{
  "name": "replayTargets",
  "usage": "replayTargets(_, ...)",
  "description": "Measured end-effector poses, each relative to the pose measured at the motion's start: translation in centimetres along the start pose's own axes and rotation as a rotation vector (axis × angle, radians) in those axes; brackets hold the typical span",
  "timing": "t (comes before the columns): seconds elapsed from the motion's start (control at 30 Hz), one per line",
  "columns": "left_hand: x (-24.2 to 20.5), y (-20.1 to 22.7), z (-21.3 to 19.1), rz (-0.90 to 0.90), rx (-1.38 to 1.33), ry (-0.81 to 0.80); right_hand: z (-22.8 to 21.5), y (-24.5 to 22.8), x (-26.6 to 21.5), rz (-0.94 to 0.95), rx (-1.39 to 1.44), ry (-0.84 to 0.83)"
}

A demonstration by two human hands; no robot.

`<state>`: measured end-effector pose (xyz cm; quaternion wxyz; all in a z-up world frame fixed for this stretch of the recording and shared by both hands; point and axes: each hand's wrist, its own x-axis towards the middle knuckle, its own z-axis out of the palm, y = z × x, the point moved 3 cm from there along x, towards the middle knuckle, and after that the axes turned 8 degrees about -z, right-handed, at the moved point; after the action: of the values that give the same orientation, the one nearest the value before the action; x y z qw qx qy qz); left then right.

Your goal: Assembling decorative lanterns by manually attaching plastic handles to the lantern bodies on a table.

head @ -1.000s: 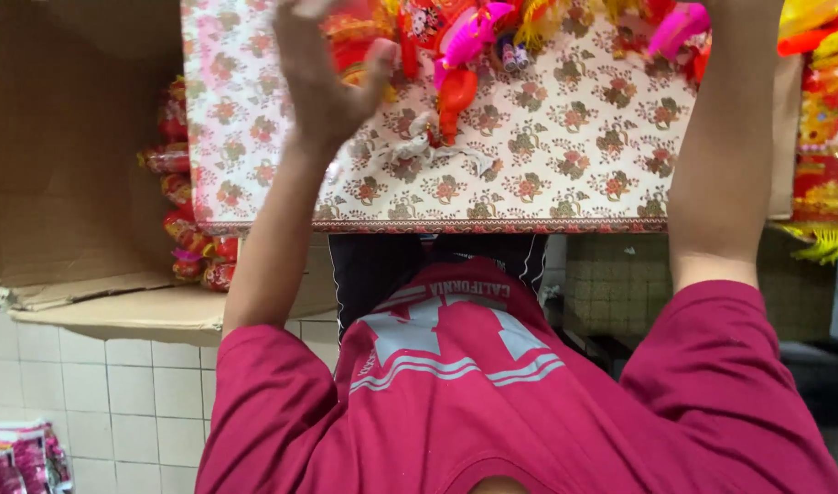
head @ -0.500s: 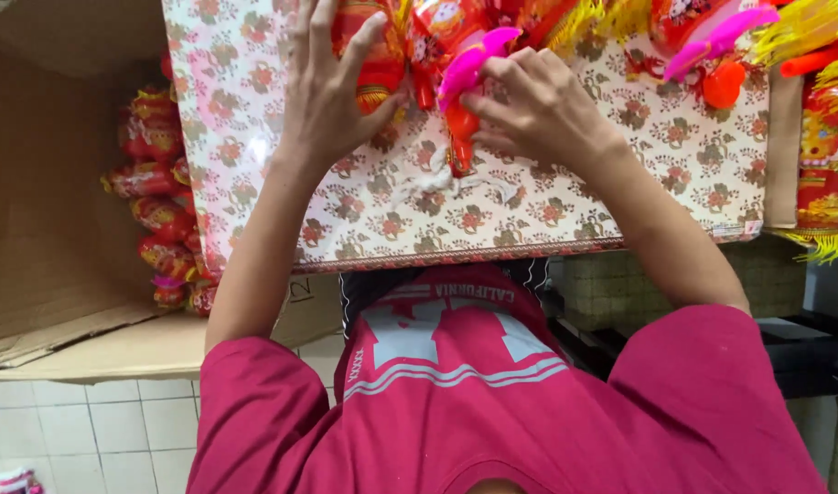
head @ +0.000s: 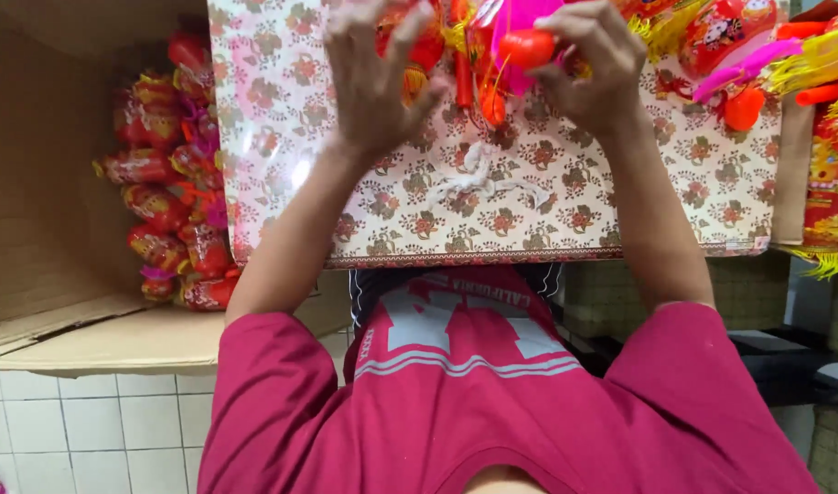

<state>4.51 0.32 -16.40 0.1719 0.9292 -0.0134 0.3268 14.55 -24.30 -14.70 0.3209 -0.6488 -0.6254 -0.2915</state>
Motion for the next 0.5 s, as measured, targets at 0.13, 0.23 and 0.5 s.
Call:
replayTargets(0.13, -1.7, 4.1, 1.4, 0.160, -0.134, 0.129, 0.5, 0.6, -0.4, 0.085, 0.056, 0.119)
replayTargets(0.23, -2.8, 3.9, 3.3, 0.174, -0.122, 0.043, 1.1, 0.0, -0.2, 0.187, 0.033, 0.217)
replayTargets(0.5, -3.3, 4.3, 2.6, 0.047, -0.817, -0.057, 1.8, -1.4, -0.4, -0.025, -0.139, 0.165)
